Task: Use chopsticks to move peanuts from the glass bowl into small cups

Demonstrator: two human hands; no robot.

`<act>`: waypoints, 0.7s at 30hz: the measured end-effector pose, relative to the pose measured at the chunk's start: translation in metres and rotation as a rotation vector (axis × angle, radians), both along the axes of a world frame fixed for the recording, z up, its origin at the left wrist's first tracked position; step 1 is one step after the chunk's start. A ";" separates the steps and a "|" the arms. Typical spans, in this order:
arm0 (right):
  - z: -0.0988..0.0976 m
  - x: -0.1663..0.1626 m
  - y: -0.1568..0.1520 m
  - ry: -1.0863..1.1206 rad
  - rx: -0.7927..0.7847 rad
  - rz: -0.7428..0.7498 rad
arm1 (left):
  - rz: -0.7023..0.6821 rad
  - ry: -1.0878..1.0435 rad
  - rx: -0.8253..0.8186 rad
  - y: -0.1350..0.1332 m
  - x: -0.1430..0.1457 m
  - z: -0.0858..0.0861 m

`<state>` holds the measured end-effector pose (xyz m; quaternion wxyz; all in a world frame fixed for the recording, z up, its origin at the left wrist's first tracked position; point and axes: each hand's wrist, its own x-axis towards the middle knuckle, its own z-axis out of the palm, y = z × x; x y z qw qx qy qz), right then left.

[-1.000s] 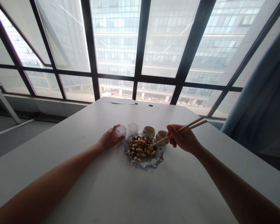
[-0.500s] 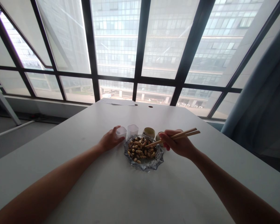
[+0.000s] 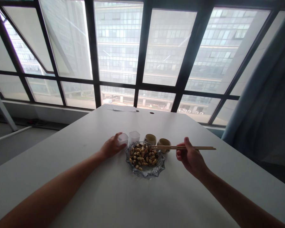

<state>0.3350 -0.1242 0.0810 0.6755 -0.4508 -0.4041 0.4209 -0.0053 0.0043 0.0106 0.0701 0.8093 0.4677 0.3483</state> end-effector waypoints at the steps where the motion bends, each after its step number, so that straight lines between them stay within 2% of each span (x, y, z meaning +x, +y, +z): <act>1: -0.007 -0.002 -0.006 0.021 -0.017 -0.008 | 0.001 0.002 -0.004 0.000 0.000 0.000; 5: -0.028 -0.008 -0.025 0.002 0.021 0.001 | 0.008 0.008 -0.015 -0.001 0.000 0.000; 10: -0.046 -0.011 -0.037 -0.087 0.077 -0.019 | 0.004 0.001 0.002 0.000 0.000 -0.001; 17: -0.053 -0.020 -0.041 -0.207 0.212 -0.092 | 0.001 0.012 -0.008 -0.001 0.001 0.000; 21: -0.057 -0.018 -0.048 -0.446 0.327 -0.052 | -0.021 -0.004 0.013 0.000 0.001 -0.001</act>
